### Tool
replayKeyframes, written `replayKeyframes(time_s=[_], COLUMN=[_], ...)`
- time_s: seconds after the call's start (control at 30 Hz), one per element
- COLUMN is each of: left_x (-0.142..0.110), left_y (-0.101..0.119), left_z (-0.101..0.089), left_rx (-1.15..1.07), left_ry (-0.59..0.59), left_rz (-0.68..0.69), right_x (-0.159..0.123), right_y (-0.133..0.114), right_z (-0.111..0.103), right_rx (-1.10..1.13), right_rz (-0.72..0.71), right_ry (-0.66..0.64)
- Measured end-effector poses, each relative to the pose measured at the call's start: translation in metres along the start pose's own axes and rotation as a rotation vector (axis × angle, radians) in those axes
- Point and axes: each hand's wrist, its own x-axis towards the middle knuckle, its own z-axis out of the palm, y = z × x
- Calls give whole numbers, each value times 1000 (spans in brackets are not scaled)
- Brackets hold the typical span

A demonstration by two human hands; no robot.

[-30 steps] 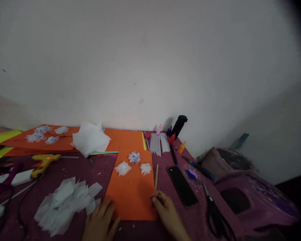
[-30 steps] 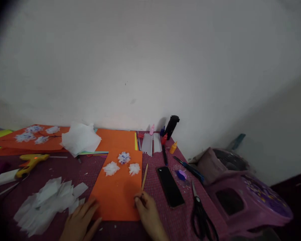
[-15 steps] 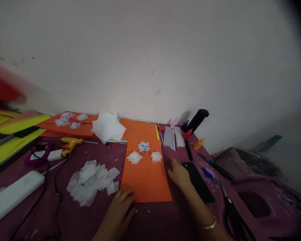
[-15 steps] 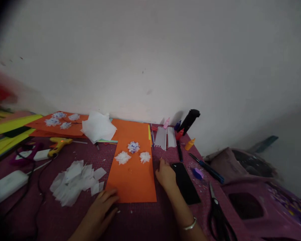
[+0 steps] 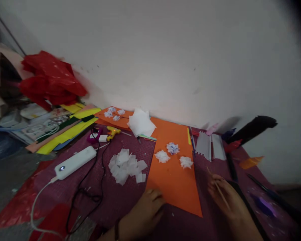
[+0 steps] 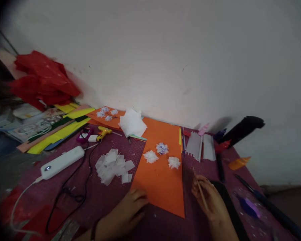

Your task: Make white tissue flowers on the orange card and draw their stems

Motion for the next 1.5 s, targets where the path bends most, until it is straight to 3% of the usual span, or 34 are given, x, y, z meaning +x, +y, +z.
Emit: replayKeyframes(time_s=[0.17,0.3,0.4,0.5,0.6,0.7,0.83,0.93,1.13,1.23,1.33,1.5], left_x=[-18,-17,-5,10,23,30,41,57,87,91,92,100], left_y=[-23,-60,-79,-81,-68,-49,-29,-15,2,-4,-9,-12], left_z=[-30,-64,-82,-96,-113,-126,-118,-100,-72,-64,-54,-40], left_rx=[31,264,395,373,153,-294,-854,-1027,-881,-827,-927,-984], left_ry=[303,521,452,347,417,416,262,144,61,90,81,79], left_rz=[-74,-259,-317,-298,-267,-290,-318,-306,-259,-249,-254,-284], right_x=[-14,-21,-25,-27,-25,-23,-28,-40,-54,-51,-46,-39], right_y=[-6,0,4,4,4,7,3,-14,-50,-48,-41,-38], right_z=[29,41,42,40,40,42,63,92,133,138,140,142], right_rx=[632,665,601,540,532,559,533,334,266,203,105,23], right_rz=[193,301,328,305,296,295,237,83,-81,-91,-119,-256], right_ry=[-90,-196,-299,-306,-292,-272,-289,-307,-544,-522,-453,-370])
